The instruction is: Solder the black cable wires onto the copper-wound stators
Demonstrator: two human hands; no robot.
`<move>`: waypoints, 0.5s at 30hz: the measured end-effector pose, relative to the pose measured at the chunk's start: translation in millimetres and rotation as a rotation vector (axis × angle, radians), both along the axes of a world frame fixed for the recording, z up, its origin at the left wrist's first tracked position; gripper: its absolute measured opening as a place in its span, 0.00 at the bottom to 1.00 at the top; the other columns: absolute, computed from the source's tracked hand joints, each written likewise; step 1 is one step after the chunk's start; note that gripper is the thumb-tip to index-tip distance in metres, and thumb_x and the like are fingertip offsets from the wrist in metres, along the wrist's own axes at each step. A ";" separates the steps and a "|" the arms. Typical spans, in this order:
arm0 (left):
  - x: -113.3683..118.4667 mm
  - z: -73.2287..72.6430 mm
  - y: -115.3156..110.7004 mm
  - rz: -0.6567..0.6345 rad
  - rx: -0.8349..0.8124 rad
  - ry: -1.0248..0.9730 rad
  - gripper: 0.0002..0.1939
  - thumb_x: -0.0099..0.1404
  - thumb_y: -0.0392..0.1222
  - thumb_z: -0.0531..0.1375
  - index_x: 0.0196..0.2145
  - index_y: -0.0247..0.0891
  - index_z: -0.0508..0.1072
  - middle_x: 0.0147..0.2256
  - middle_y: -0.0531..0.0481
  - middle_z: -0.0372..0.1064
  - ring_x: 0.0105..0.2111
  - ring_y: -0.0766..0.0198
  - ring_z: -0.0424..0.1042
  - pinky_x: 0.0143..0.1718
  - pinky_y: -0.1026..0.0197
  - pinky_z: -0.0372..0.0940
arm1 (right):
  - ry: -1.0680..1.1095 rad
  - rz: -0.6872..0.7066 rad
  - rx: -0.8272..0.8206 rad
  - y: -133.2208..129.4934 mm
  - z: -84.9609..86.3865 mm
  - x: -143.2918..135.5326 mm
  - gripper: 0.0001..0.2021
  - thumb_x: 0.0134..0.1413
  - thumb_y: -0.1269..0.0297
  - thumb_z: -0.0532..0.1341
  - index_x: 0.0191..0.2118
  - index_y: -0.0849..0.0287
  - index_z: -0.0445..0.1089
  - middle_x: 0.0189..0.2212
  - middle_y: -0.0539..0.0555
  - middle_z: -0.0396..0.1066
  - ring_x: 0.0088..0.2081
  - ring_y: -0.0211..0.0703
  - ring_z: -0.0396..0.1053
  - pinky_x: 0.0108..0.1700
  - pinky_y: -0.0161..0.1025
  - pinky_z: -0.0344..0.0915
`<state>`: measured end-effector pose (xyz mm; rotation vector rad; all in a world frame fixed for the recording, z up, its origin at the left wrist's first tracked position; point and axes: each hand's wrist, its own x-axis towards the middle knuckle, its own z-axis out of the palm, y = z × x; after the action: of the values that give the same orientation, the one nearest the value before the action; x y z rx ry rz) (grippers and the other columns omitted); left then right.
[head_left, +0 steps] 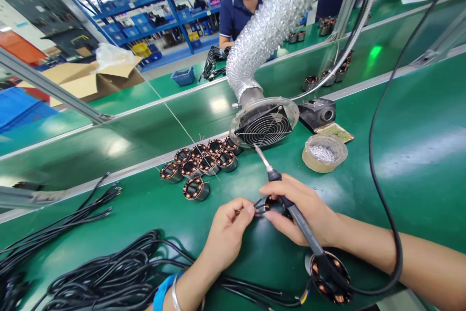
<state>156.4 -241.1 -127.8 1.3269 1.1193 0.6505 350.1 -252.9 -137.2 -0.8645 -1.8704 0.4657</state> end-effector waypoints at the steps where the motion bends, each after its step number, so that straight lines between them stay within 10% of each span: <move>1: -0.7 1.0 -0.2 -0.012 0.036 0.034 0.16 0.64 0.51 0.58 0.24 0.37 0.68 0.20 0.57 0.54 0.23 0.68 0.52 0.25 0.66 0.50 | -0.014 0.009 -0.009 1.3 0.4 0.1 0.19 0.54 0.74 0.60 0.52 0.59 0.63 0.37 0.54 0.72 0.34 0.41 0.65 0.37 0.39 0.67; 15: 11.0 16.7 -36.5 -0.173 0.572 0.419 0.16 0.67 0.37 0.52 0.50 0.31 0.72 0.42 0.38 0.76 0.39 0.54 0.75 0.43 0.57 0.67 | -0.127 -0.108 0.057 -6.1 -2.3 -5.8 0.12 0.60 0.76 0.55 0.47 0.56 0.65 0.33 0.52 0.71 0.32 0.40 0.69 0.35 0.37 0.68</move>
<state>167.4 -277.6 -111.1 2.1000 1.1719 0.6011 344.3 -259.0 -139.4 -0.9704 -1.9318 0.2952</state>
